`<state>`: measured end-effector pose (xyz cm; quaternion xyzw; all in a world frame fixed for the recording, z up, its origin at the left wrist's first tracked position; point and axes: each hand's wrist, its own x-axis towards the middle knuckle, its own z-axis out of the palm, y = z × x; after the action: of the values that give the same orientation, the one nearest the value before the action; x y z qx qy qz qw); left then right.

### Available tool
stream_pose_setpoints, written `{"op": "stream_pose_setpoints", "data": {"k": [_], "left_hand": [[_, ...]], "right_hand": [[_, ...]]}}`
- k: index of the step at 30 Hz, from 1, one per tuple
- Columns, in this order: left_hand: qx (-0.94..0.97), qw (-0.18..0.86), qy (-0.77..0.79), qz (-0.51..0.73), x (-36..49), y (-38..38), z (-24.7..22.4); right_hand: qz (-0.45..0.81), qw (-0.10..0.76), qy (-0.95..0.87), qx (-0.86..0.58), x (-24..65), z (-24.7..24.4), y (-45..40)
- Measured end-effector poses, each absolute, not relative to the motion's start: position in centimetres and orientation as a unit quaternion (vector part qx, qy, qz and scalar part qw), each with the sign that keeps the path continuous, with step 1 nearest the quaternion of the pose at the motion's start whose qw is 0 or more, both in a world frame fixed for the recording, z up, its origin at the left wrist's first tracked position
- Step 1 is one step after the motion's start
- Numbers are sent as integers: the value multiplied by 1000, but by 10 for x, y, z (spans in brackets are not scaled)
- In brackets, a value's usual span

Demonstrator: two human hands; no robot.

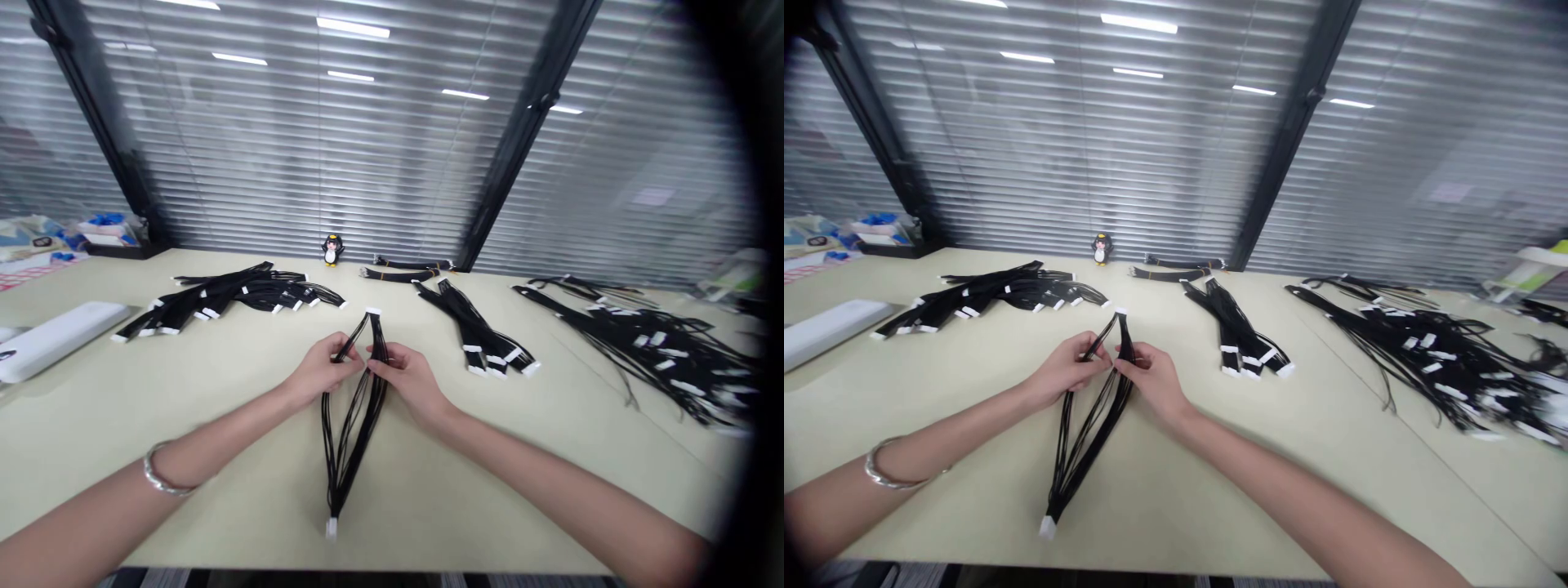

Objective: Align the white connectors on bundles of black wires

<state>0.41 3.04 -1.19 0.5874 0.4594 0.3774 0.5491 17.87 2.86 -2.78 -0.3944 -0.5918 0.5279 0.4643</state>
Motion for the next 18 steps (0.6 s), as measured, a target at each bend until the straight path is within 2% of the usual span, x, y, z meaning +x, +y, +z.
{"op": "stream_pose_setpoints", "data": {"k": [8, 18], "left_hand": [[644, 500, 453, 362, 3, 31, -13], [594, 581, 411, 375, 0, 33, -13]], "right_hand": [[522, 480, -588, -389, 177, -28, 27], [501, 491, -590, -399, 177, -29, 29]]}}
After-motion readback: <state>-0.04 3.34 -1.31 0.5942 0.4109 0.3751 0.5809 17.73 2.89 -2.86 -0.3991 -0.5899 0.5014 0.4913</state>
